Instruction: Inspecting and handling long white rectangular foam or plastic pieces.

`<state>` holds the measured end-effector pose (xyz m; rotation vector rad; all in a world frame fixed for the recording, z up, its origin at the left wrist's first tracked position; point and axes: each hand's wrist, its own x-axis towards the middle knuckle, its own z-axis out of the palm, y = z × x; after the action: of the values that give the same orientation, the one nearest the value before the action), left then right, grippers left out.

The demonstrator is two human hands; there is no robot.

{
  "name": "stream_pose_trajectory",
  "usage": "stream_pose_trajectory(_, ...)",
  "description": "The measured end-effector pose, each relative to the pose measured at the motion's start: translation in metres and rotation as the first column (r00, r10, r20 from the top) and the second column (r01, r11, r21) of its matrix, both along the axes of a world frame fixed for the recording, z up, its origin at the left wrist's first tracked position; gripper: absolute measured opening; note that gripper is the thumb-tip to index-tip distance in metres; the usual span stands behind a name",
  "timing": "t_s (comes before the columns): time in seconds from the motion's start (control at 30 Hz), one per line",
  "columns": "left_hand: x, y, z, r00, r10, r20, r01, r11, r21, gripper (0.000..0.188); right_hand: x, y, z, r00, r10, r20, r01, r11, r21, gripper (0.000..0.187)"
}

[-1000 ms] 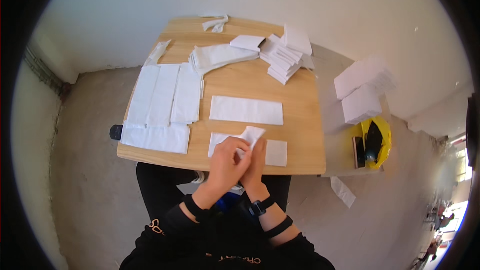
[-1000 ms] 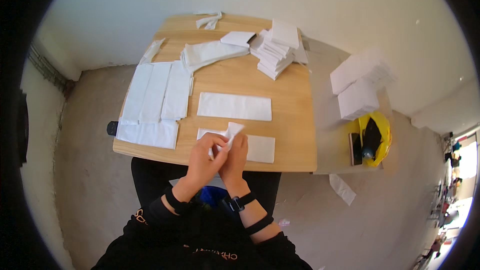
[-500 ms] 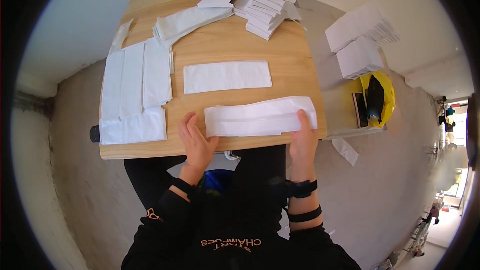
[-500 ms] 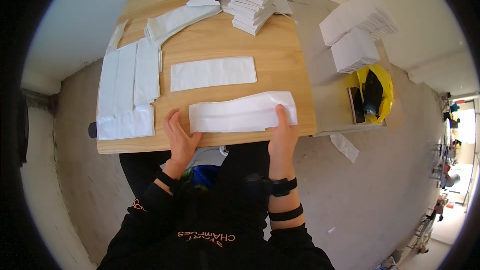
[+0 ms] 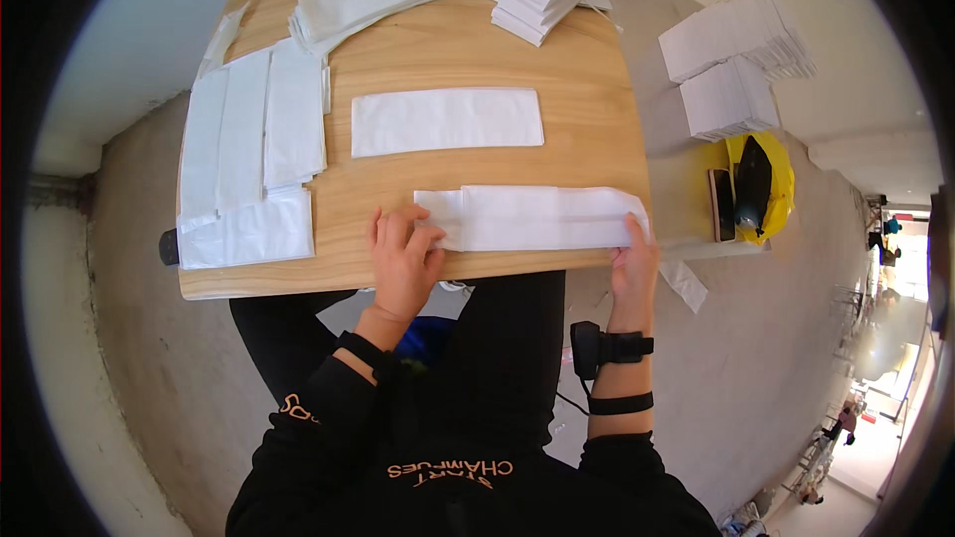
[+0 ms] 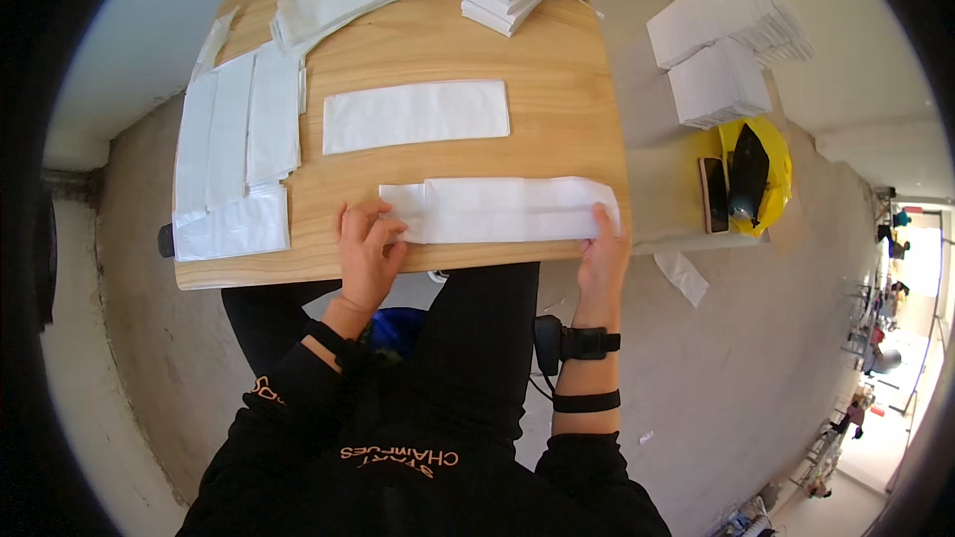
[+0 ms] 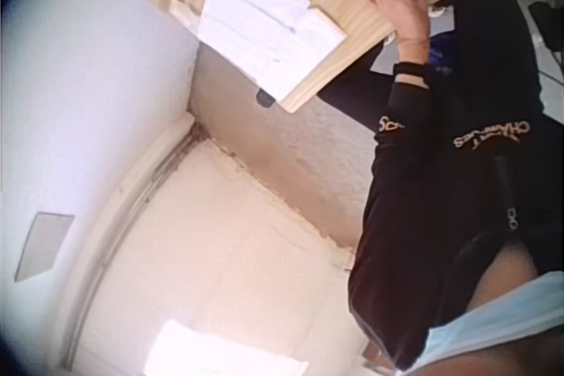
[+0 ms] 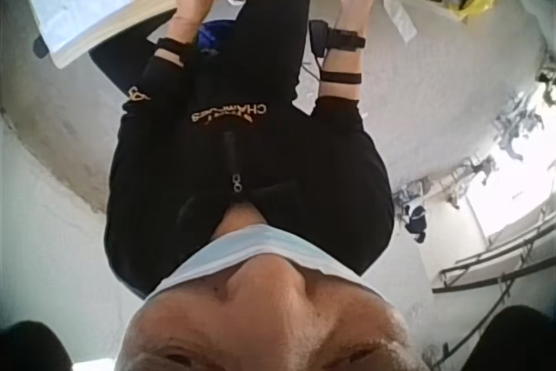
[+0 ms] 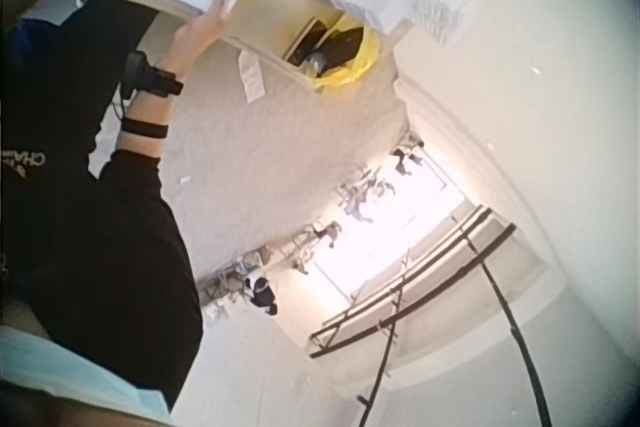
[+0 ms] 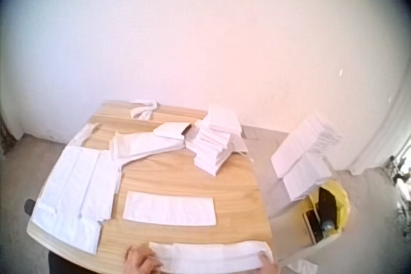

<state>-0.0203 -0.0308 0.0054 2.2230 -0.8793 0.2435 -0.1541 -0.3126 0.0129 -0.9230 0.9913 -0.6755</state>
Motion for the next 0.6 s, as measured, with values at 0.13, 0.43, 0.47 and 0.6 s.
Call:
stream_pose_trajectory(0.13,0.001,-0.001,-0.001,1.0,0.011,-0.007,-0.011,1.0,-0.001,0.024,-0.007,-0.004,-0.011,0.997,0.012,-0.07,-0.012,1.0,-0.003,0.028)
stream_pose_trajectory(0.43,0.001,-0.001,0.0,1.0,0.013,-0.023,-0.013,1.0,0.019,0.023,-0.027,-0.01,-0.018,0.667,-0.35,-0.658,-0.478,0.476,-0.738,0.032)
stream_pose_trajectory(0.47,0.001,0.0,-0.001,1.0,0.015,-0.026,-0.014,1.0,0.023,0.022,-0.019,-0.002,-0.01,0.666,-0.345,-0.661,-0.481,0.479,-0.735,0.032)
stream_pose_trajectory(0.6,0.001,-0.001,0.002,1.0,0.008,-0.028,-0.008,1.0,0.027,0.023,0.028,0.051,0.027,0.89,0.003,-0.456,-0.398,0.496,-0.772,0.029)
